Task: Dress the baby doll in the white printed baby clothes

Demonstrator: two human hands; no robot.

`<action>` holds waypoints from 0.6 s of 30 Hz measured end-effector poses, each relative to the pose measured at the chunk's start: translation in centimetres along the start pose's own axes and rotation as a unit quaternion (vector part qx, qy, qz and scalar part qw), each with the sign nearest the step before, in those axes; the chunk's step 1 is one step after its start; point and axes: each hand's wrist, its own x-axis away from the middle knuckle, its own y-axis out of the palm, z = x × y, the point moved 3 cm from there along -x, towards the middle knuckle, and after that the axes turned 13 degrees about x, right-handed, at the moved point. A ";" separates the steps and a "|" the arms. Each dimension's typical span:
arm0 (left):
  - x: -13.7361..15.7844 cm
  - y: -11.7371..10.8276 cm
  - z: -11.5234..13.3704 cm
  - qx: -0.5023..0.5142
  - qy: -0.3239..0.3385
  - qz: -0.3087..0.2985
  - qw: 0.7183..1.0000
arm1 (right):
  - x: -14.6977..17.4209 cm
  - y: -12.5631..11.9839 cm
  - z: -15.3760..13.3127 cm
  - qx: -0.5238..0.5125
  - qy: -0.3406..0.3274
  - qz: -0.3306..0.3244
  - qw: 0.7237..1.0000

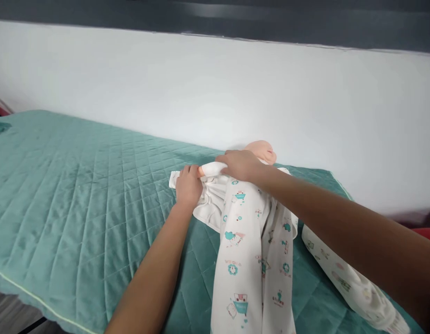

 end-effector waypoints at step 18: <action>2.2 -1.0 2.8 0.037 0.114 0.077 0.990 | 15.0 11.5 8.3 -0.157 0.248 0.226 0.929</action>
